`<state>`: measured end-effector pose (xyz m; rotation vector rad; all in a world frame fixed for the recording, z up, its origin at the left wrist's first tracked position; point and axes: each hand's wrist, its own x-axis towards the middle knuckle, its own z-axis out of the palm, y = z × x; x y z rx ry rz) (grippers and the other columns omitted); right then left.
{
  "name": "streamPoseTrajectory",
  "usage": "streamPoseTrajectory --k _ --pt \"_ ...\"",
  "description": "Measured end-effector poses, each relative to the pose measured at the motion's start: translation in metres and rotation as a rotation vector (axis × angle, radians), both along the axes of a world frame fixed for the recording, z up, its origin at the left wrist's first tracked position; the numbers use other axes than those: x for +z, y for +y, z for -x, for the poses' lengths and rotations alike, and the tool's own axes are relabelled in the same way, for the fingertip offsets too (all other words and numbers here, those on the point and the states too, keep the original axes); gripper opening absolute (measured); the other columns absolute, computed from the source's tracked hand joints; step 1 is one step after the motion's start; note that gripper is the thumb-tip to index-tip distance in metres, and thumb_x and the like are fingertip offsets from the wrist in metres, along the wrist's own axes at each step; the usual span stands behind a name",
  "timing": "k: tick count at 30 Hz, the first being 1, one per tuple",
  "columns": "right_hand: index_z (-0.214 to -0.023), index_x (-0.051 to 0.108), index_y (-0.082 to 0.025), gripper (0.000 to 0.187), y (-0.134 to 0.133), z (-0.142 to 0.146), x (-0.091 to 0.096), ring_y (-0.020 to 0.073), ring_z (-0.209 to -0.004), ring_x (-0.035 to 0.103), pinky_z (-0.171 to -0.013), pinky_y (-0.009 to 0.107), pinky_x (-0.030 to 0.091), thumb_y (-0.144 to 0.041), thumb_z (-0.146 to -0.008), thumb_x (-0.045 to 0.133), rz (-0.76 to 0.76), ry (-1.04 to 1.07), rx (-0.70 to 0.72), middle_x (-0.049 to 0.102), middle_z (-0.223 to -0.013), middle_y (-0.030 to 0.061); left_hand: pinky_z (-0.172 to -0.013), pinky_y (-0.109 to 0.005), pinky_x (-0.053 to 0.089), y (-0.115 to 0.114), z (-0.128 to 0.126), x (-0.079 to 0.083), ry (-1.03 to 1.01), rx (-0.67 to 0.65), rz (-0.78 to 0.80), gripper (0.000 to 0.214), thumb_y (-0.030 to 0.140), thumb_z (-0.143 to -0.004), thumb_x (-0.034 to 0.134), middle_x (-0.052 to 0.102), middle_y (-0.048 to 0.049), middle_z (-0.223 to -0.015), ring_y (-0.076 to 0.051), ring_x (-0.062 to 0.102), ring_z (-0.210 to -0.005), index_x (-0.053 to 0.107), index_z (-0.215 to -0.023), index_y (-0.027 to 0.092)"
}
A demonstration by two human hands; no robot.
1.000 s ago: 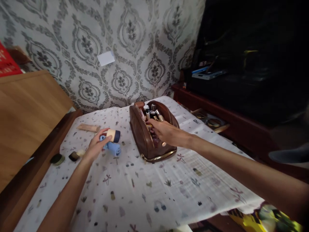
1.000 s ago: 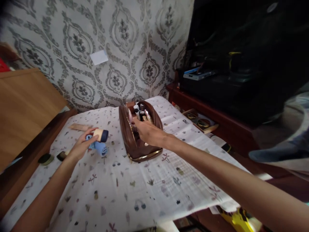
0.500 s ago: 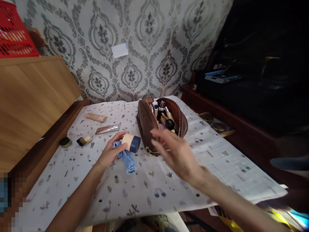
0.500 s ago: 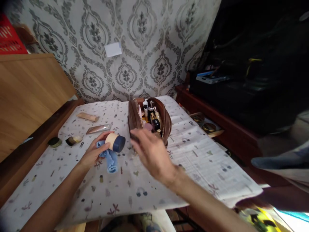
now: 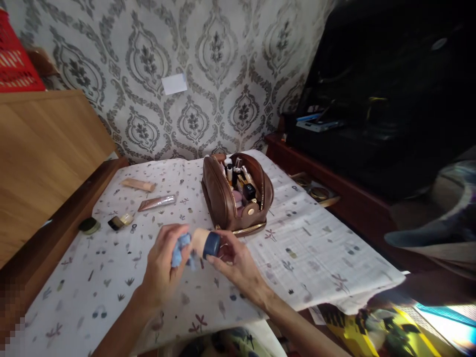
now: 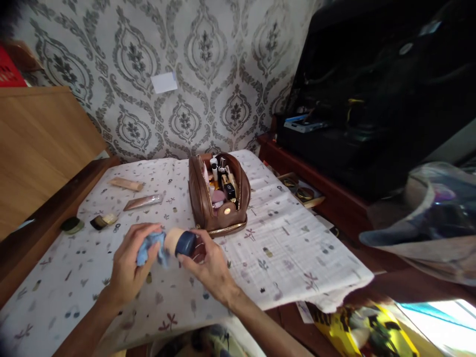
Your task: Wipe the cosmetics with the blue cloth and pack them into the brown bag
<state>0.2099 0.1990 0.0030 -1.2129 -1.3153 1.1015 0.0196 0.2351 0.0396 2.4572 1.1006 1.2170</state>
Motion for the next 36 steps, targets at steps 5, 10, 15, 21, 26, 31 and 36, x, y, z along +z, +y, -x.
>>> streamPoseTrajectory --k 5,10,15,21,26,31,36 --pt "-0.103 0.058 -0.019 0.034 -0.007 0.005 0.012 0.0135 -0.063 0.055 -0.058 0.027 0.048 -0.021 -0.07 0.066 -0.14 -0.174 0.093 0.06 -0.078 -0.0012 -0.099 -0.04 0.047 -0.006 -0.015 -0.001 0.151 -0.251 -0.034 0.037 0.028 -0.096 0.053 0.062 -0.0123 -0.124 -0.026 0.06 -0.114 0.055 -0.133 0.024" --pt "-0.123 0.055 -0.022 0.052 -0.013 0.004 0.01 0.0157 -0.075 0.063 -0.065 0.029 0.055 -0.025 -0.073 0.071 -0.208 -0.095 0.191 0.065 -0.103 0.0046 -0.096 -0.036 0.048 -0.004 -0.017 0.005 -0.126 -0.275 0.421 0.033 0.04 -0.099 0.044 0.065 -0.0099 -0.115 -0.024 0.061 -0.108 0.061 -0.121 0.021" --pt "-0.129 0.053 -0.024 0.053 -0.016 0.004 -0.001 0.0192 -0.086 0.063 -0.075 0.035 0.057 -0.025 -0.078 0.07 -0.324 -0.174 0.142 0.062 -0.108 0.0072 -0.091 -0.034 0.048 -0.002 -0.017 0.002 -0.386 -0.214 0.772 0.044 0.057 -0.095 0.047 0.066 -0.0078 -0.109 -0.023 0.062 -0.099 0.062 -0.114 0.019" --pt "-0.134 0.05 -0.024 0.055 -0.017 0.005 -0.007 0.0211 -0.082 0.059 -0.079 0.04 0.055 -0.027 -0.082 0.068 -0.46 -0.398 0.069 0.059 -0.095 0.006 -0.082 -0.034 0.05 0.005 -0.019 -0.011 -0.392 -0.107 0.885 0.058 0.07 -0.091 0.04 0.068 -0.0053 -0.092 -0.021 0.063 -0.084 0.064 -0.101 0.019" --pt "-0.135 0.05 -0.024 0.062 -0.009 0.009 -0.013 0.0259 -0.097 0.061 -0.086 0.044 0.055 -0.045 -0.081 0.074 -0.405 -0.396 0.1 0.06 -0.113 0.0107 -0.088 -0.034 0.05 0.008 -0.022 -0.016 -0.456 -0.031 0.835 0.06 0.071 -0.092 0.036 0.069 -0.0049 -0.089 -0.022 0.063 -0.089 0.064 -0.087 0.018" --pt "-0.129 0.051 -0.024 0.061 0.007 0.018 -0.014 0.0263 -0.105 0.061 -0.085 0.041 0.056 -0.051 -0.08 0.074 -0.248 -0.131 0.069 0.06 -0.118 0.0113 -0.084 -0.033 0.052 0.014 -0.013 -0.026 -0.586 -0.107 0.849 0.055 0.069 -0.091 0.043 0.064 -0.0062 -0.107 -0.021 0.063 -0.094 0.057 -0.115 0.021" --pt "-0.116 0.053 -0.021 0.05 0.038 0.027 -0.004 0.0208 -0.092 0.063 -0.071 0.032 0.056 -0.055 -0.081 0.068 -0.026 0.221 0.129 0.063 -0.109 0.0088 -0.093 -0.033 0.048 0.025 0.006 -0.031 -0.504 -0.229 0.639 0.069 0.06 -0.089 0.056 0.054 -0.0105 -0.127 -0.023 0.058 -0.106 0.035 -0.143 0.023"
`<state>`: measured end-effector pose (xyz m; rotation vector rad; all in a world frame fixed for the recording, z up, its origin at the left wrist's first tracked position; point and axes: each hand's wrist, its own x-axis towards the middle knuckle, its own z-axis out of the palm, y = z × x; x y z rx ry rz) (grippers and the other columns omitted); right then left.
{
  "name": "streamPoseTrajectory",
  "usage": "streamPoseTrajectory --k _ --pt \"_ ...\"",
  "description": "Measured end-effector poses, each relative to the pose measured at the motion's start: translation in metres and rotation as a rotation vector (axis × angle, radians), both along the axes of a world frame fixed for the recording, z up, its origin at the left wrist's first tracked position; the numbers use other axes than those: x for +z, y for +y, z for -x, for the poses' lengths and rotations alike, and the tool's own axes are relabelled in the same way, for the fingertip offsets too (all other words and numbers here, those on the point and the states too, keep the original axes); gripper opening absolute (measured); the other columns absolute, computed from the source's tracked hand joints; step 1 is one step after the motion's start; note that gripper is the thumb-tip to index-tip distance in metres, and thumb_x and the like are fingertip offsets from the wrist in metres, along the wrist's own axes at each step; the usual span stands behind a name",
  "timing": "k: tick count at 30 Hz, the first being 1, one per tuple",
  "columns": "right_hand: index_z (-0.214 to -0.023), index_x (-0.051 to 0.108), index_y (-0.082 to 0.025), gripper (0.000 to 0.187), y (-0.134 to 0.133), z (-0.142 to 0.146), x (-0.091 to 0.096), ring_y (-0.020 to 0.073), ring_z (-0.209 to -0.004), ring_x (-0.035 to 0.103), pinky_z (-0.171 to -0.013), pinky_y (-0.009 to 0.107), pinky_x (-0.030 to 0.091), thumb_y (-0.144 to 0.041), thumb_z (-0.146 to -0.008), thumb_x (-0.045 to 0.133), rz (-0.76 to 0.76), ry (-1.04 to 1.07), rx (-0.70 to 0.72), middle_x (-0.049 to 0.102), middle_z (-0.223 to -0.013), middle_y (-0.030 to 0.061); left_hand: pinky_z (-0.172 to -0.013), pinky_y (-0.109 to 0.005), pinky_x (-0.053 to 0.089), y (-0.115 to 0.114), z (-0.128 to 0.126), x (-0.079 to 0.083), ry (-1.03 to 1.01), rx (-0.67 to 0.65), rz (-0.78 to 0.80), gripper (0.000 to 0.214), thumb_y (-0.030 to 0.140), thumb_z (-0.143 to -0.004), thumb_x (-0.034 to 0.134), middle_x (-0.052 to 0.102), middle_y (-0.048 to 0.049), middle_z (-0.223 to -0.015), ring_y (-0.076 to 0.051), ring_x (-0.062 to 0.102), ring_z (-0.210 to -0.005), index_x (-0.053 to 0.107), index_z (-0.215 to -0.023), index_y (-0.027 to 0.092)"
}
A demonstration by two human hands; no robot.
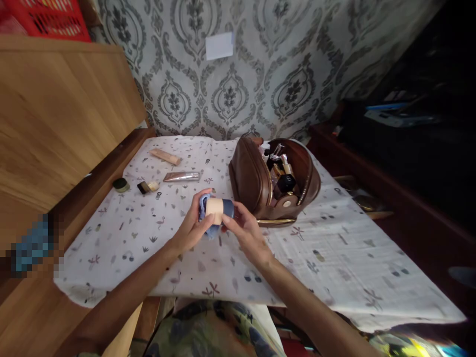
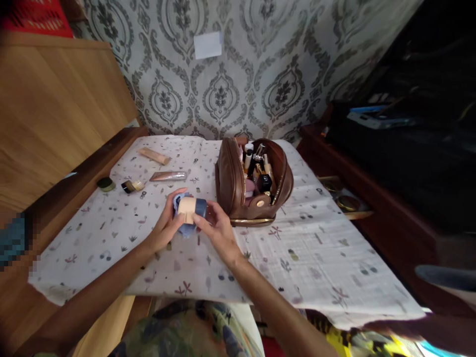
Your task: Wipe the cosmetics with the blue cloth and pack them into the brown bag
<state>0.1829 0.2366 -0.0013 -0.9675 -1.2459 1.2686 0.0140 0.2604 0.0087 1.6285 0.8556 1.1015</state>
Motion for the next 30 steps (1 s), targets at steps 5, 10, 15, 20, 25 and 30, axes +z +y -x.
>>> streamPoseTrajectory --k 5,10,15,20,25,30 --pt "-0.113 0.052 -0.019 0.048 0.025 0.013 -0.006 0.0186 -0.083 0.062 -0.062 0.028 0.052 -0.053 -0.082 0.067 0.028 -0.009 0.082 0.061 -0.101 0.007 -0.082 -0.031 0.047 0.019 0.01 -0.011 0.127 0.15 -0.128 0.052 0.06 -0.092 0.047 0.06 -0.0048 -0.101 -0.019 0.058 -0.085 0.05 -0.125 0.02" --pt "-0.124 0.049 -0.022 0.053 0.033 0.013 -0.025 0.0244 -0.102 0.062 -0.077 0.037 0.056 -0.041 -0.081 0.072 -0.236 -0.293 0.009 0.058 -0.121 0.0124 -0.075 -0.029 0.045 0.036 0.014 -0.027 0.106 0.16 0.016 0.047 0.062 -0.095 0.036 0.058 -0.0009 -0.083 -0.017 0.054 -0.078 0.056 -0.095 0.019" --pt "-0.13 0.053 -0.027 0.042 0.033 0.004 -0.033 0.0267 -0.122 0.055 -0.086 0.04 0.057 -0.022 -0.09 0.062 -0.582 -0.549 -0.049 0.052 -0.134 0.0127 -0.077 -0.031 0.044 0.043 0.015 -0.031 0.044 0.127 0.154 0.054 0.067 -0.093 0.037 0.057 -0.0023 -0.079 -0.017 0.052 -0.076 0.055 -0.081 0.018" --pt "-0.14 0.046 -0.03 0.053 0.032 0.005 -0.038 0.0271 -0.125 0.054 -0.083 0.038 0.061 -0.022 -0.091 0.063 -0.61 -0.55 -0.082 0.05 -0.137 0.0125 -0.076 -0.03 0.044 0.042 0.014 -0.028 0.036 0.145 0.153 0.055 0.068 -0.092 0.037 0.058 -0.0026 -0.078 -0.017 0.052 -0.077 0.055 -0.08 0.017" --pt "-0.139 0.047 -0.029 0.051 0.031 0.008 -0.038 0.0275 -0.123 0.055 -0.083 0.039 0.061 -0.03 -0.091 0.065 -0.584 -0.537 -0.076 0.052 -0.135 0.0128 -0.077 -0.03 0.043 0.04 0.014 -0.028 0.016 0.14 0.161 0.053 0.066 -0.093 0.038 0.057 -0.0018 -0.079 -0.017 0.052 -0.078 0.055 -0.081 0.018" --pt "-0.138 0.049 -0.029 0.051 0.031 0.008 -0.035 0.0267 -0.119 0.057 -0.081 0.037 0.061 -0.032 -0.091 0.066 -0.538 -0.499 -0.063 0.055 -0.131 0.012 -0.074 -0.029 0.04 0.04 0.014 -0.028 -0.008 0.144 0.174 0.051 0.067 -0.091 0.041 0.053 -0.0006 -0.078 -0.016 0.05 -0.075 0.052 -0.079 0.019"
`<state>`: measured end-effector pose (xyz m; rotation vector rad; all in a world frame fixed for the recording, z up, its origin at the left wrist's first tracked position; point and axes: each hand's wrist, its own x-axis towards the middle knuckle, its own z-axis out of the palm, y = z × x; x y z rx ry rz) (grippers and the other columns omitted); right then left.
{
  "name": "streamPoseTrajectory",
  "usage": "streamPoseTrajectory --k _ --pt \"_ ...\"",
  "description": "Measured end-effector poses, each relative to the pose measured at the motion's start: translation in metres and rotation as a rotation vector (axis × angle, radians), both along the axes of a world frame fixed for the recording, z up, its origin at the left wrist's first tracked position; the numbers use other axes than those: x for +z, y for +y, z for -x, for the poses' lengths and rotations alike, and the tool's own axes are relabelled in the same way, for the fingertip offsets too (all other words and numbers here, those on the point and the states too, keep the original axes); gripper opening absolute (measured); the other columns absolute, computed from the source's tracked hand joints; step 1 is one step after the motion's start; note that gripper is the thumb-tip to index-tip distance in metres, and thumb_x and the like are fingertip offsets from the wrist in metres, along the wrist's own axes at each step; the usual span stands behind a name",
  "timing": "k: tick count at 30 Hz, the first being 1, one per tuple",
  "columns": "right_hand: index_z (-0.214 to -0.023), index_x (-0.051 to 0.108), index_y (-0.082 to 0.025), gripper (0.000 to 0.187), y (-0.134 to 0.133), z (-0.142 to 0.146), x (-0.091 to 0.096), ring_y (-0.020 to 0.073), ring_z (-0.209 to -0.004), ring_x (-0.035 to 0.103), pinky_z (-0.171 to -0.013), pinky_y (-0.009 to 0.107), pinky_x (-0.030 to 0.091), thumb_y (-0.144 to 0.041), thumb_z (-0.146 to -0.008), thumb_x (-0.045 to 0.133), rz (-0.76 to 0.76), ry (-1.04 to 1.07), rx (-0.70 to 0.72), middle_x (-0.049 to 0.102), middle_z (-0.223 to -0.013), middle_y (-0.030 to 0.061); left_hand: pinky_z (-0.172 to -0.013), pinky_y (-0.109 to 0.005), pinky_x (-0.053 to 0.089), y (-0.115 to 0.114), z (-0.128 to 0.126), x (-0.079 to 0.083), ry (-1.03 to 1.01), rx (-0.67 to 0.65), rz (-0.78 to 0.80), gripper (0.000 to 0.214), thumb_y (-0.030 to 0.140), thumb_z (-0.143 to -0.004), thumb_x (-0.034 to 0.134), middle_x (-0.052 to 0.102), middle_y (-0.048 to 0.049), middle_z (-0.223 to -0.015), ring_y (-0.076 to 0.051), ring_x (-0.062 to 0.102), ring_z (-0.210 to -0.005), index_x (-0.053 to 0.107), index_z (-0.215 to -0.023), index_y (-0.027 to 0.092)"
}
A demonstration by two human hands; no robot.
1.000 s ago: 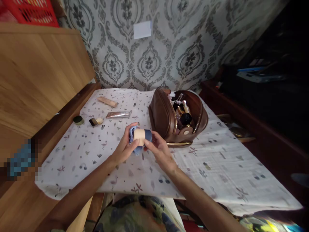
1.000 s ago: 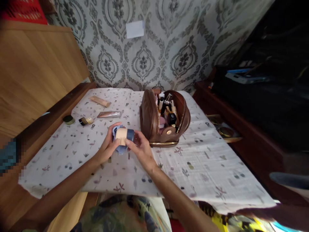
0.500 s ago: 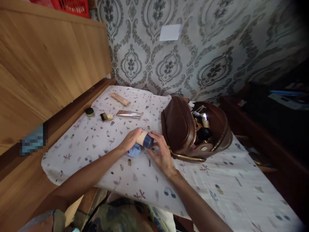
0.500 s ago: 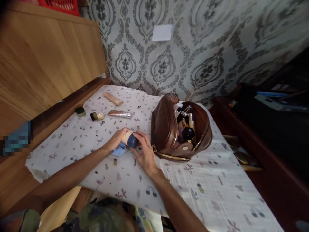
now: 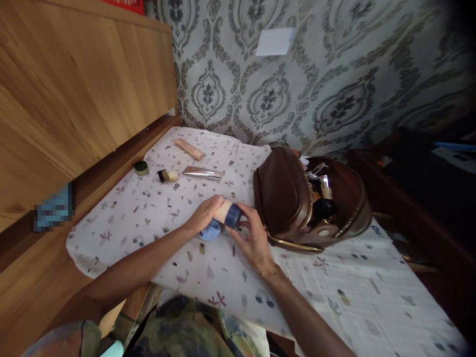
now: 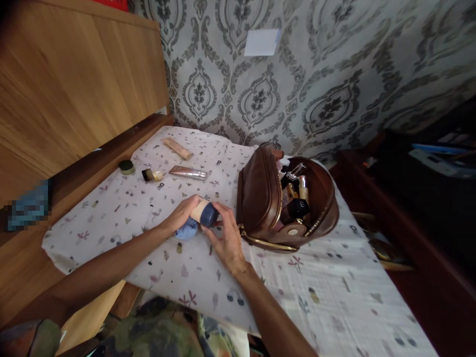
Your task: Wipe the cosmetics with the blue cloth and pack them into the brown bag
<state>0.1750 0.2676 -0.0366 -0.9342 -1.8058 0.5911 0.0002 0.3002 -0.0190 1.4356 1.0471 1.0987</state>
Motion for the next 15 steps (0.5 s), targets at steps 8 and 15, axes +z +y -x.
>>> streamPoseTrajectory --k 8,15 --pt "-0.151 0.03 -0.028 0.081 -0.0019 -0.0004 -0.0012 0.0326 -0.131 0.05 -0.094 0.048 0.056 -0.047 -0.085 0.071 0.184 0.089 0.034 0.037 -0.152 0.0186 -0.072 -0.028 0.04 -0.0011 0.0002 0.0003 0.0 0.012 0.012 0.049 0.065 -0.092 0.041 0.052 0.0007 -0.075 -0.015 0.05 -0.074 0.05 -0.078 0.019" --pt "-0.149 0.028 -0.021 0.096 0.002 -0.0017 -0.0021 0.034 -0.123 0.056 -0.089 0.048 0.057 -0.06 -0.075 0.074 0.402 0.191 -0.04 0.042 -0.145 0.023 -0.069 -0.026 0.041 -0.003 0.0006 -0.0006 0.048 0.024 0.021 0.044 0.061 -0.093 0.043 0.05 0.0024 -0.074 -0.014 0.049 -0.072 0.049 -0.078 0.02"
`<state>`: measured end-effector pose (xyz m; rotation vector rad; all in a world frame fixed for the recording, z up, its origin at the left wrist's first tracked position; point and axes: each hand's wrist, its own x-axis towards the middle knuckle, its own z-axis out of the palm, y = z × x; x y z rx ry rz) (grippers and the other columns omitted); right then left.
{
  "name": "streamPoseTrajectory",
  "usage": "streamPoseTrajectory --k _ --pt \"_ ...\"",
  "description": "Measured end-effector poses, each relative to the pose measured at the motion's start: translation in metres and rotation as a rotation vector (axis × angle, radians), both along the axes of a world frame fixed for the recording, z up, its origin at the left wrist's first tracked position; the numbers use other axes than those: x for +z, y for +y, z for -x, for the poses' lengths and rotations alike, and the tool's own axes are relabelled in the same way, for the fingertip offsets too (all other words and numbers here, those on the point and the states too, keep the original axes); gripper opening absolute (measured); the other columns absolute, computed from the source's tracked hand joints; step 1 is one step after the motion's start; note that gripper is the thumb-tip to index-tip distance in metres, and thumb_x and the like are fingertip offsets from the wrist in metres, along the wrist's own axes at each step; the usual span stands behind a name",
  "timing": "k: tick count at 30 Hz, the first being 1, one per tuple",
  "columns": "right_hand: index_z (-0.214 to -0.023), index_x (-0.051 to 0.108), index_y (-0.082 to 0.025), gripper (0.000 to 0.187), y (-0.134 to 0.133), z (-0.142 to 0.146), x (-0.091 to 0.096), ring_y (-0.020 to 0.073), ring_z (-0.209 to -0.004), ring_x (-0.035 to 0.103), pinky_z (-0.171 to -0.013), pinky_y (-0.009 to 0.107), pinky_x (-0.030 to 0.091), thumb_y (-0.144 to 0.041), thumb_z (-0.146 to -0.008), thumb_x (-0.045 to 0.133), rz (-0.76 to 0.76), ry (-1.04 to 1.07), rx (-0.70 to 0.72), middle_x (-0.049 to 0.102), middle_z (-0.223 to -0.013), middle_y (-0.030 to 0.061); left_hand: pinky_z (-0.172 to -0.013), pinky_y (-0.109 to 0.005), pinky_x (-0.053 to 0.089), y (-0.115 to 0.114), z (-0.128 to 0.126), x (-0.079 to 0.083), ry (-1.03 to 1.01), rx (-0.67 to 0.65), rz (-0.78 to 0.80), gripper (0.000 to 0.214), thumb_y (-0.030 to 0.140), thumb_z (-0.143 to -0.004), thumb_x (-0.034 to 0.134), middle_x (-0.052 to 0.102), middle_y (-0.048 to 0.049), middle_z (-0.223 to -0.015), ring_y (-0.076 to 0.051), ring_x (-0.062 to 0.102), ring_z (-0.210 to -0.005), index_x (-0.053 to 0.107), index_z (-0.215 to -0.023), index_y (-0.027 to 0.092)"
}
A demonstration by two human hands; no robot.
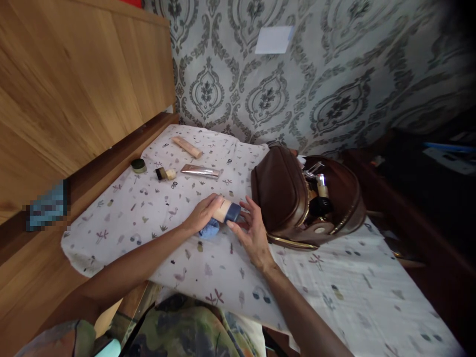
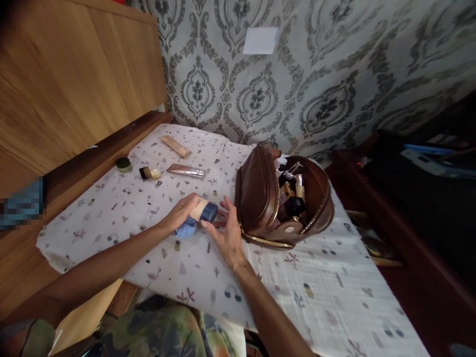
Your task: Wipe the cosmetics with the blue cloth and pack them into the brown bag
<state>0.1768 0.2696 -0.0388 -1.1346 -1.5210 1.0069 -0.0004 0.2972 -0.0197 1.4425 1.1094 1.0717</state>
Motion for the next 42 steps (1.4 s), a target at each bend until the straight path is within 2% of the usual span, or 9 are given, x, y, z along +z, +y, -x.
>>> streamPoseTrajectory --k 6,10,18,25,30,32,34,37,42 --pt "-0.144 0.035 -0.026 0.074 0.003 -0.002 -0.002 0.0291 -0.122 0.056 -0.086 0.043 0.058 -0.037 -0.08 0.07 -0.028 -0.006 0.044 0.039 -0.149 0.0176 -0.065 -0.026 0.043 0.005 -0.001 -0.005 -0.104 0.037 0.046 0.05 0.067 -0.09 0.043 0.055 0.0001 -0.074 -0.015 0.052 -0.071 0.054 -0.082 0.019" --pt "-0.147 0.033 -0.027 0.074 0.0 -0.002 0.0 0.0285 -0.124 0.054 -0.086 0.042 0.057 -0.028 -0.081 0.067 -0.056 -0.022 0.109 0.04 -0.148 0.0164 -0.063 -0.026 0.042 0.003 -0.001 -0.003 -0.082 0.017 0.048 0.049 0.067 -0.09 0.044 0.055 0.0005 -0.074 -0.015 0.052 -0.07 0.053 -0.081 0.019" --pt "-0.139 0.045 -0.025 0.062 -0.002 -0.001 0.006 0.0273 -0.118 0.056 -0.083 0.039 0.057 -0.043 -0.085 0.069 -0.145 -0.049 0.083 0.049 -0.141 0.0149 -0.066 -0.027 0.04 -0.002 -0.003 0.005 -0.06 0.022 0.028 0.046 0.064 -0.089 0.046 0.05 0.0024 -0.073 -0.014 0.048 -0.071 0.049 -0.079 0.02" --pt "-0.124 0.056 -0.02 0.053 -0.003 -0.003 0.011 0.0229 -0.086 0.064 -0.066 0.033 0.054 -0.058 -0.087 0.062 -0.031 -0.123 0.035 0.067 -0.1 0.0093 -0.067 -0.026 0.039 -0.005 -0.001 0.003 0.002 -0.031 -0.01 0.039 0.058 -0.093 0.044 0.051 0.0032 -0.075 -0.014 0.049 -0.072 0.053 -0.087 0.021" --pt "-0.128 0.055 -0.018 0.059 -0.006 -0.005 0.014 0.0193 -0.055 0.055 -0.057 0.034 0.047 -0.064 -0.097 0.035 0.036 -0.199 0.06 0.054 -0.059 -0.0014 -0.067 -0.026 0.04 -0.007 -0.001 0.004 -0.024 -0.067 -0.002 0.036 0.056 -0.093 0.048 0.052 0.0037 -0.074 -0.014 0.05 -0.071 0.054 -0.089 0.02" --pt "-0.136 0.047 -0.016 0.063 -0.006 -0.005 0.014 0.0202 -0.058 0.057 -0.06 0.035 0.049 -0.064 -0.097 0.035 0.035 -0.181 0.054 0.058 -0.065 0.0002 -0.067 -0.026 0.039 -0.007 -0.001 0.004 -0.029 -0.05 -0.011 0.036 0.055 -0.094 0.047 0.051 0.0038 -0.074 -0.014 0.049 -0.071 0.053 -0.087 0.02" --pt "-0.142 0.039 -0.017 0.07 -0.006 -0.004 0.013 0.0213 -0.071 0.063 -0.062 0.035 0.052 -0.065 -0.093 0.045 0.038 -0.138 0.055 0.065 -0.09 0.0074 -0.067 -0.026 0.039 -0.006 -0.001 0.003 -0.039 -0.029 -0.01 0.035 0.054 -0.094 0.047 0.051 0.0037 -0.074 -0.013 0.048 -0.071 0.053 -0.087 0.02" --pt "-0.145 0.032 -0.019 0.087 -0.006 -0.002 0.012 0.025 -0.096 0.064 -0.069 0.036 0.057 -0.061 -0.078 0.07 0.017 -0.066 0.042 0.054 -0.128 0.0166 -0.067 -0.025 0.039 -0.004 -0.002 0.002 -0.059 -0.01 -0.001 0.035 0.053 -0.094 0.047 0.051 0.0034 -0.075 -0.014 0.048 -0.071 0.052 -0.087 0.02" --pt "-0.139 0.039 -0.022 0.074 -0.007 0.0 0.01 0.0224 -0.09 0.064 -0.071 0.036 0.056 -0.057 -0.081 0.069 -0.022 -0.055 0.008 0.059 -0.115 0.0114 -0.066 -0.025 0.039 -0.004 -0.001 -0.001 -0.052 -0.023 -0.013 0.034 0.054 -0.094 0.048 0.051 0.0033 -0.076 -0.013 0.049 -0.071 0.053 -0.089 0.02"
